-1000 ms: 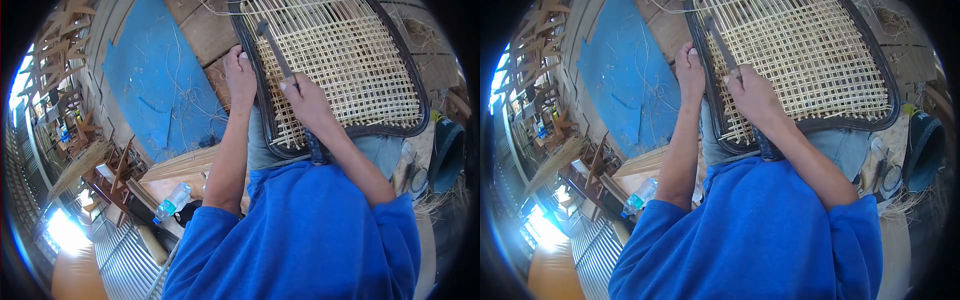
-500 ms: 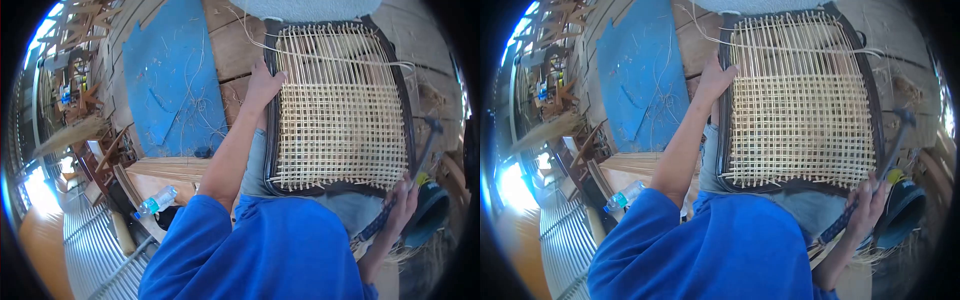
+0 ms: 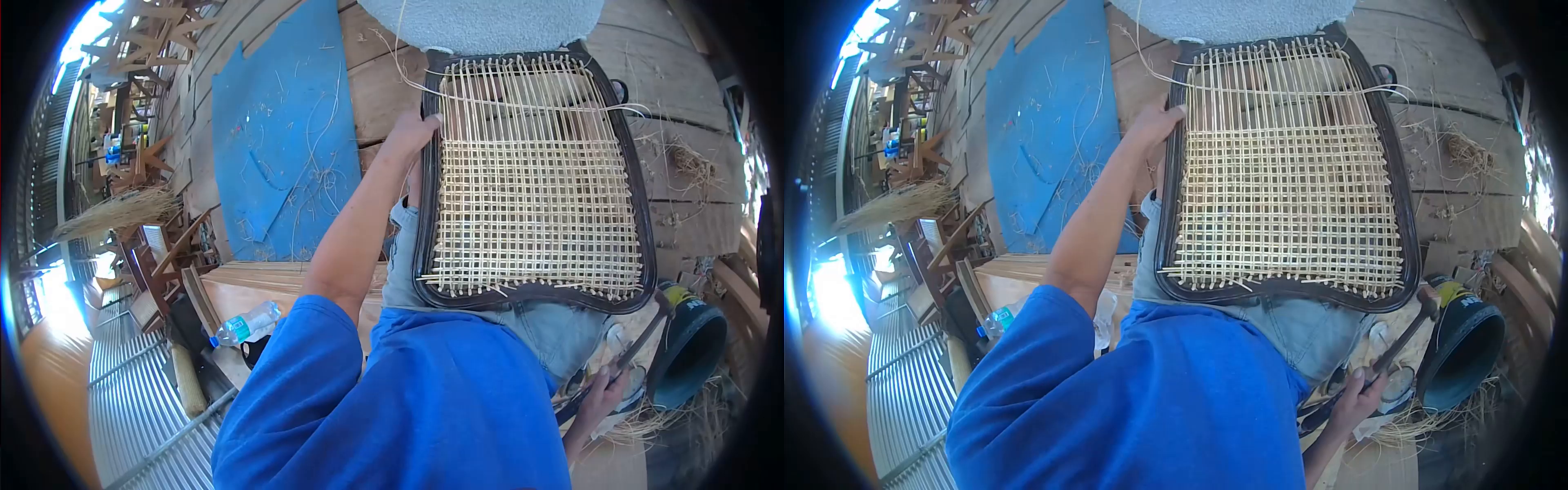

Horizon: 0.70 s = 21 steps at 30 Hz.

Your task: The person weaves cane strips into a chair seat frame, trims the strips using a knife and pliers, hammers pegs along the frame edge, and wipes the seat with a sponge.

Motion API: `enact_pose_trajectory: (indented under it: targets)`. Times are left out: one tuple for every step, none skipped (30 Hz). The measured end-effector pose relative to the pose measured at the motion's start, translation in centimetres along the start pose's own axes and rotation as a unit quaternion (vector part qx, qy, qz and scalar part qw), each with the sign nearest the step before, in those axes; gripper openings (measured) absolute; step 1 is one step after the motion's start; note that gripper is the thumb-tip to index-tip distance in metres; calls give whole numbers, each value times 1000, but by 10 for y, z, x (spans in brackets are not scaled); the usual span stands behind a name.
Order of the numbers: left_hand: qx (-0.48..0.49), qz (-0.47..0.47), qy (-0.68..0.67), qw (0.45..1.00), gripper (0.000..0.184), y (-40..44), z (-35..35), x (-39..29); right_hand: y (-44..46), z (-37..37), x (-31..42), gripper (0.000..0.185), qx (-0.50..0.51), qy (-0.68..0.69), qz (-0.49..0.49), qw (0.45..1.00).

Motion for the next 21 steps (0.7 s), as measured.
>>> enact_pose_trajectory:
  targets:
    - [3,-21,-24,999,35,17,0,15,-6,-2,-6,32,-11,-6,7,1000]
    - [7,-44,-48,998,34,34,0,33,-10,-4,-11,32,-12,-3,19,1000]
    - [11,-68,-71,995,33,34,0,30,-15,-6,-17,32,-12,0,32,999]
    - [17,-90,-51,994,30,34,-1,27,-20,-7,-24,32,-13,3,45,999]
    - [24,-112,-32,993,28,38,-1,22,-23,-8,-35,32,-24,-19,43,999]
    - [31,-134,-13,990,25,33,-1,9,-27,-9,-49,32,-35,-43,41,998]
    - [47,-136,42,989,23,29,-1,-5,-29,-10,-52,32,-45,-65,41,996]
    - [63,-136,96,984,22,26,0,-18,-33,-8,-51,33,-51,-87,29,994]
    - [78,-136,150,976,20,24,1,-24,-37,-3,-41,34,-57,-108,17,992]
    - [84,-148,134,976,20,28,3,-18,-40,-2,-42,35,-56,-112,14,992]
    - [91,-160,117,976,20,36,4,-10,-43,-1,-43,36,-54,-116,10,992]
    - [97,-171,99,975,21,40,5,-4,-45,0,-55,37,-47,-101,12,994]
    - [94,-164,108,976,20,38,5,-6,-47,1,-67,38,-39,-87,14,995]
    - [91,-157,117,976,20,36,6,-9,-49,0,-79,38,-29,-86,23,996]
    - [88,-149,127,977,20,35,7,-15,-49,1,-87,39,-21,-83,31,996]
    - [90,-167,145,971,21,32,7,-19,-48,1,-93,39,-14,-80,39,996]
    - [88,-157,153,972,22,40,6,-13,-49,0,-96,39,-14,-90,45,995]
    - [87,-149,162,972,24,53,6,0,-50,1,-91,39,-14,-100,53,993]
    - [86,-139,170,972,26,59,6,4,-52,2,-89,40,-14,-110,60,992]
    - [87,-145,166,972,26,63,5,9,-54,1,-91,40,-19,-105,64,992]
    - [88,-150,161,971,27,62,5,8,-55,1,-95,40,-24,-99,68,992]
Point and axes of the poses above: each hand's wrist, its own y-axis towards the middle knuckle, its own z-axis out of the palm, x = y × z, the point moved 5 cm from there along y, towards the middle knuckle, and after that the axes turned 4 degrees about -y, right-handed, at the moved point
